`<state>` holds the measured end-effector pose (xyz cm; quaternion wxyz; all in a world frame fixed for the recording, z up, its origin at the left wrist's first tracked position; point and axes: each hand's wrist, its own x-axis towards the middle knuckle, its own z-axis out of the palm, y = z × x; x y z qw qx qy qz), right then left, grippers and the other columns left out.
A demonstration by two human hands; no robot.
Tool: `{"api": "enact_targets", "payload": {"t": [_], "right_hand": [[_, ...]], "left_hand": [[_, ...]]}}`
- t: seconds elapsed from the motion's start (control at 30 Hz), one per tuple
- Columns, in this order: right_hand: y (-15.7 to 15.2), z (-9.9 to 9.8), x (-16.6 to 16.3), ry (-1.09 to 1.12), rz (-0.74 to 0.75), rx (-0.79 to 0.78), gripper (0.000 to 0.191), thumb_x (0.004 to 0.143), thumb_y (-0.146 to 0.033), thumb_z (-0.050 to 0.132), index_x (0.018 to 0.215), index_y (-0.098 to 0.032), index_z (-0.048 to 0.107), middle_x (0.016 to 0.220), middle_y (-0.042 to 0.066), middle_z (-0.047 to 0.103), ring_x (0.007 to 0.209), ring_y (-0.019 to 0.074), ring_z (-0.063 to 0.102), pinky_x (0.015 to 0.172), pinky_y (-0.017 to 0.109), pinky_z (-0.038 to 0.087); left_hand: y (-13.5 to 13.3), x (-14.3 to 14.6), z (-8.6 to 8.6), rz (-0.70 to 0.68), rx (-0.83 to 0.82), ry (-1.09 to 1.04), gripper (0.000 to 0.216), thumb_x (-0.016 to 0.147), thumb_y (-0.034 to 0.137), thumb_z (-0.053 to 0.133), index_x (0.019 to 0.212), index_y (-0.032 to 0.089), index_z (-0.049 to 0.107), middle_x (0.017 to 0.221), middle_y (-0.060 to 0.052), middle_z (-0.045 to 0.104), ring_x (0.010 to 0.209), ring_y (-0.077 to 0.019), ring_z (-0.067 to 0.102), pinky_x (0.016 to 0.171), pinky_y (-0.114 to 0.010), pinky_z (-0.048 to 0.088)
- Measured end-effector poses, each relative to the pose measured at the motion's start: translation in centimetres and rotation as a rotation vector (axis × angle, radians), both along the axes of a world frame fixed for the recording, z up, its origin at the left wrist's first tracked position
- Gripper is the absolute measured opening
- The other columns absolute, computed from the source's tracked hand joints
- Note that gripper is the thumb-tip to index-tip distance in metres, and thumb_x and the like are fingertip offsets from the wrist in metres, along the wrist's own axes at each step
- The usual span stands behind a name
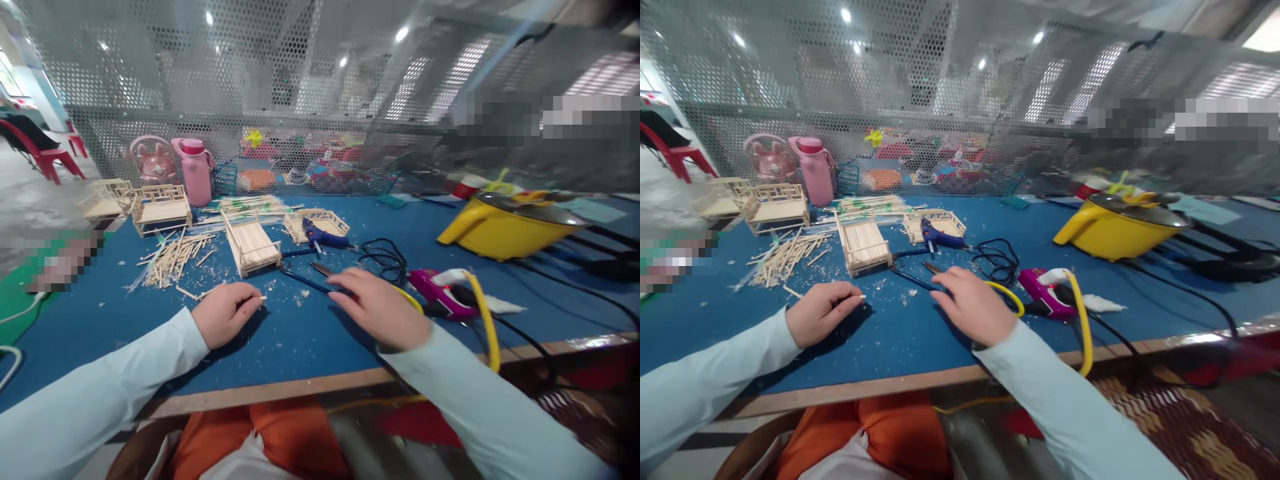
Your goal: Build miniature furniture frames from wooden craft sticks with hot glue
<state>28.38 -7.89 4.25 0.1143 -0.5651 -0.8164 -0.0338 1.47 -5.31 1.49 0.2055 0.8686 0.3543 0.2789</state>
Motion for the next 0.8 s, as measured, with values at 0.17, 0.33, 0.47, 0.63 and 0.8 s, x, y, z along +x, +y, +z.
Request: {"api": "enact_targets", "payload": {"t": [0.17, 0.33, 0.47, 0.63, 0.8], "right_hand": [[3.3, -0.8, -3.1, -0.170, -0.067, -0.125, 0.017, 0.088, -0.025, 0.048, 0.094, -0.018, 0.062, 0.094, 0.010, 0.068, 0.086, 0.0204, 0.063, 0.069, 0.028, 0.043], [3.1, -0.5, -1.5, -0.221, -0.123, -0.148, 0.018, 0.090, -0.021, 0.042, 0.088, -0.017, 0.060, 0.083, 0.011, 0.070, 0.071, 0.0207, 0.065, 0.057, 0.028, 0.034], [2.7, -0.3, -0.5, -0.216, -0.181, -0.107, 0.025, 0.093, -0.029, 0.037, 0.103, -0.018, 0.058, 0.084, 0.008, 0.071, 0.072, 0.0215, 0.065, 0.057, 0.028, 0.033], [3.3, -0.5, 0.0, -0.225, -0.204, 0.023, 0.034, 0.091, -0.044, 0.041, 0.095, -0.022, 0.067, 0.093, 0.006, 0.073, 0.084, 0.0233, 0.066, 0.058, 0.028, 0.034], [3.3, -1.1, 0.0, -0.215, -0.147, 0.096, 0.035, 0.091, -0.041, 0.040, 0.093, -0.023, 0.070, 0.097, 0.004, 0.073, 0.085, 0.0205, 0.067, 0.058, 0.027, 0.034]], "left_hand": [[0.8, -0.1, -0.3, 0.039, 0.007, -0.010, 0.025, 0.088, 0.028, 0.042, 0.081, 0.018, 0.064, 0.075, -0.005, 0.068, 0.069, -0.0152, 0.060, 0.065, -0.026, 0.046], [2.2, 0.0, -0.7, 0.080, -0.018, 0.013, 0.025, 0.088, 0.029, 0.041, 0.079, 0.020, 0.063, 0.087, -0.007, 0.071, 0.083, -0.0200, 0.065, 0.076, -0.032, 0.049], [2.4, 0.6, -0.7, 0.064, -0.031, -0.006, 0.024, 0.087, 0.027, 0.041, 0.074, 0.020, 0.060, 0.100, -0.009, 0.070, 0.103, -0.0244, 0.062, 0.086, -0.037, 0.048], [2.2, 1.0, -0.5, 0.040, 0.003, -0.010, 0.024, 0.087, 0.025, 0.043, 0.073, 0.020, 0.061, 0.096, -0.009, 0.068, 0.106, -0.0236, 0.060, 0.089, -0.037, 0.047], [2.7, 0.5, -1.1, 0.205, 0.130, 0.059, 0.027, 0.088, 0.028, 0.044, 0.079, 0.017, 0.067, 0.084, -0.009, 0.060, 0.084, -0.0209, 0.058, 0.080, -0.037, 0.048]]}}
